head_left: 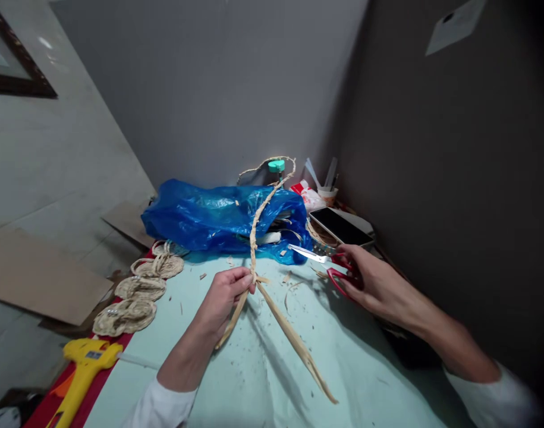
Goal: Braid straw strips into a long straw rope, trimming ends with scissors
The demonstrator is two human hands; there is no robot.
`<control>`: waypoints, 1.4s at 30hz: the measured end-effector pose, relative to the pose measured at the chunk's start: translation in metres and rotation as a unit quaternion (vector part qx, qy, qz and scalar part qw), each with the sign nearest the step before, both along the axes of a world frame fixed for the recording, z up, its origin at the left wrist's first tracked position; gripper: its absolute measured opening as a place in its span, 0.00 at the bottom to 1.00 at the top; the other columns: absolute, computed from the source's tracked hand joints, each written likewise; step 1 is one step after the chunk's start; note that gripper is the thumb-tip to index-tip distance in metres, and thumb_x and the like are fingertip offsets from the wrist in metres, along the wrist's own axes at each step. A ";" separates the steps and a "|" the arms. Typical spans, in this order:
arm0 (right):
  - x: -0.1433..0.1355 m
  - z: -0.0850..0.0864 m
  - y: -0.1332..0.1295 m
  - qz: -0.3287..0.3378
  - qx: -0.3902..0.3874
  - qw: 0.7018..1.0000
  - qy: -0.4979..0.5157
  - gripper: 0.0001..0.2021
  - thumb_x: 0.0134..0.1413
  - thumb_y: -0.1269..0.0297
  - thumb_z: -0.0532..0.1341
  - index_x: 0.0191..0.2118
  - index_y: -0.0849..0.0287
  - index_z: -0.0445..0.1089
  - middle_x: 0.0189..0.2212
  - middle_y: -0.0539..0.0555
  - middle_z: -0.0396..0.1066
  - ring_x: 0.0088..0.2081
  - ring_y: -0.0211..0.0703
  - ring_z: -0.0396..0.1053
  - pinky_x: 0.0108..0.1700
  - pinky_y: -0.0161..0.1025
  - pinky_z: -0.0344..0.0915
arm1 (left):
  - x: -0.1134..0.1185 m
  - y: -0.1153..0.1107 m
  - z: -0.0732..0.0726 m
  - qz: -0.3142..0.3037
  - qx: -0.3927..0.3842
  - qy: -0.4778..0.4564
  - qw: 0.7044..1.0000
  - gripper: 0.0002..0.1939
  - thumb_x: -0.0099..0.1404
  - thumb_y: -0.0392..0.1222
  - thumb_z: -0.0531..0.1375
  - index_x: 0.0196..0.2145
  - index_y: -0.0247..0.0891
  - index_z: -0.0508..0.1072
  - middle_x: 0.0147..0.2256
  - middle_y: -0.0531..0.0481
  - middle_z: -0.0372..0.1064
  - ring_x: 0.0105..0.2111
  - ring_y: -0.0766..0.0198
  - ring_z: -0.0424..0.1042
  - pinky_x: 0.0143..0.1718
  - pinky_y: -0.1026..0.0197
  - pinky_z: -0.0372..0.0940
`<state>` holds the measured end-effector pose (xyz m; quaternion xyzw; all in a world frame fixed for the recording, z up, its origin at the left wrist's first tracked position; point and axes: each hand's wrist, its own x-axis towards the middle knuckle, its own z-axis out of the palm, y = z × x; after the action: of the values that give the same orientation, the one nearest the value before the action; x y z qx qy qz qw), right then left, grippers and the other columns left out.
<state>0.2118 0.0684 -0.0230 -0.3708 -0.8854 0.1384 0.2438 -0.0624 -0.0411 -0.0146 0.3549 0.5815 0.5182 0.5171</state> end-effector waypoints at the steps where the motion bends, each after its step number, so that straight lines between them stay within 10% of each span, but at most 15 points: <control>1: 0.001 0.003 -0.003 0.022 -0.021 0.999 0.029 0.24 0.57 0.59 0.58 0.58 0.59 0.58 0.40 0.58 0.71 0.32 0.42 0.69 0.33 0.37 0.67 | 0.000 -0.001 0.001 -0.004 0.002 -0.005 1.000 0.15 0.54 0.48 0.65 0.22 0.34 0.68 0.20 0.56 0.58 0.18 0.74 0.50 0.20 0.67 0.43; 7: -0.019 0.011 -0.034 0.167 -0.027 0.985 0.034 0.27 0.54 0.62 0.62 0.60 0.50 0.58 0.46 0.58 0.68 0.41 0.45 0.70 0.40 0.38 0.69 | 0.002 -0.004 0.003 -0.039 0.011 -0.055 0.998 0.13 0.58 0.47 0.64 0.26 0.33 0.71 0.21 0.55 0.59 0.17 0.76 0.43 0.18 0.67 0.36; 18: -0.039 -0.008 -0.038 0.173 0.056 0.983 -0.005 0.25 0.53 0.66 0.60 0.57 0.59 0.59 0.38 0.59 0.66 0.39 0.48 0.64 0.40 0.41 0.65 | 0.023 -0.009 0.003 -0.076 -0.011 -0.129 0.989 0.07 0.58 0.40 0.64 0.33 0.34 0.77 0.24 0.52 0.66 0.20 0.74 0.58 0.21 0.69 0.47; 31: -0.039 -0.024 -0.032 0.200 0.154 0.967 0.008 0.19 0.56 0.68 0.53 0.53 0.66 0.61 0.31 0.58 0.69 0.30 0.43 0.65 0.32 0.37 0.61 | 0.030 -0.011 0.000 -0.080 -0.017 -0.116 0.990 0.05 0.55 0.38 0.63 0.30 0.33 0.76 0.20 0.54 0.64 0.16 0.78 0.44 0.19 0.66 0.35; 37: -0.036 -0.029 -0.030 0.153 0.131 0.979 0.016 0.14 0.58 0.71 0.53 0.50 0.63 0.63 0.33 0.57 0.74 0.30 0.40 0.69 0.32 0.34 0.61 | 0.028 -0.011 0.002 -0.099 0.001 -0.074 0.992 0.09 0.60 0.44 0.61 0.31 0.34 0.74 0.23 0.54 0.64 0.17 0.76 0.45 0.20 0.66 0.38; 42: -0.024 -0.019 -0.012 -0.038 0.104 0.988 -0.108 0.10 0.59 0.65 0.55 0.44 0.60 0.69 0.32 0.56 0.75 0.29 0.43 0.71 0.29 0.35 0.58 | 0.024 -0.012 0.005 -0.087 0.039 0.033 0.995 0.11 0.62 0.44 0.59 0.29 0.33 0.73 0.24 0.54 0.63 0.20 0.73 0.48 0.22 0.66 0.43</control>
<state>0.1876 0.0567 -0.0424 -0.3896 -0.9012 -0.0048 0.1896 -0.0381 -0.0528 -0.0094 0.4412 0.5446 0.4815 0.5261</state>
